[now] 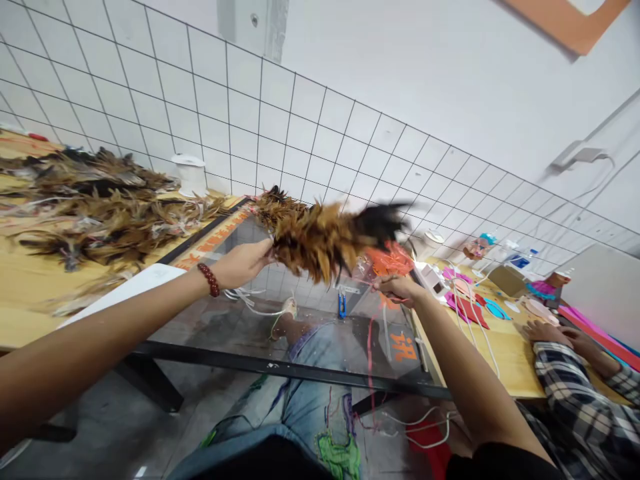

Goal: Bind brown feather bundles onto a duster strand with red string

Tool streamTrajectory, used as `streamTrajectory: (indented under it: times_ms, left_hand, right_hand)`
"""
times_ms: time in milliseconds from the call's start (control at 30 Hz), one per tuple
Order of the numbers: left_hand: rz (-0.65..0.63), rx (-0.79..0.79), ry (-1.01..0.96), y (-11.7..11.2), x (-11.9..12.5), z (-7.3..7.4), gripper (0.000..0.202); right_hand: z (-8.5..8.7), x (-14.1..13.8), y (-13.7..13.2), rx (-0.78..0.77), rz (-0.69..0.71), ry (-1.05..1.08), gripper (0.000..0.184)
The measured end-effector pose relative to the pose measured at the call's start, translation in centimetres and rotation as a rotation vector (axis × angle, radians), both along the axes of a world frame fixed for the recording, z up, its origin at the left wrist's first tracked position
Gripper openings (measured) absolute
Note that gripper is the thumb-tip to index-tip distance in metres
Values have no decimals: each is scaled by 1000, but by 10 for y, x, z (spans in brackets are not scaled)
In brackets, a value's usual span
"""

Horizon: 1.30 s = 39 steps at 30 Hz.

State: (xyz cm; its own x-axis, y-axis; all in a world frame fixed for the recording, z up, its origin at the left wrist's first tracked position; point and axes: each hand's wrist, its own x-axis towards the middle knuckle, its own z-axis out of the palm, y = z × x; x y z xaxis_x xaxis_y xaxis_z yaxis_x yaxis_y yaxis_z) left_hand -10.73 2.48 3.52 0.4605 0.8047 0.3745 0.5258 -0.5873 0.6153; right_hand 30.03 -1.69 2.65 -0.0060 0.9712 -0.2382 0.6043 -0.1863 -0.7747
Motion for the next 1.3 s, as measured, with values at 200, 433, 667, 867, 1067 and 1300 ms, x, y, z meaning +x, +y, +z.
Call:
streamTrajectory:
  times_ms: [200,433,667,867,1067,1300]
  left_hand:
    - [-102,-789,-962,-5,31,-4,18]
    - [-64,-1045,-1353,-2,46,-8,23]
    - [81,-917,-1407,16,63,-18,27]
    - [-14,-976,-1435,12,74,-32,22]
    - [-11,-1012,-1502,12,70,-35,25]
    - [-6,-1028,-1543,13,66,-44,21]
  right_hand:
    - [-24,-3,-30,127,-270,84,29]
    - [-20,3,-47,246,-357,-7,27]
    - [-29,8,-61,149,-81,-21,24]
    - [-11,-7,-2,186,165,-108,34]
    - [-29,-76,94,267,-50,-591,17]
    - [-47,-107,126,338,-190,-722,46]
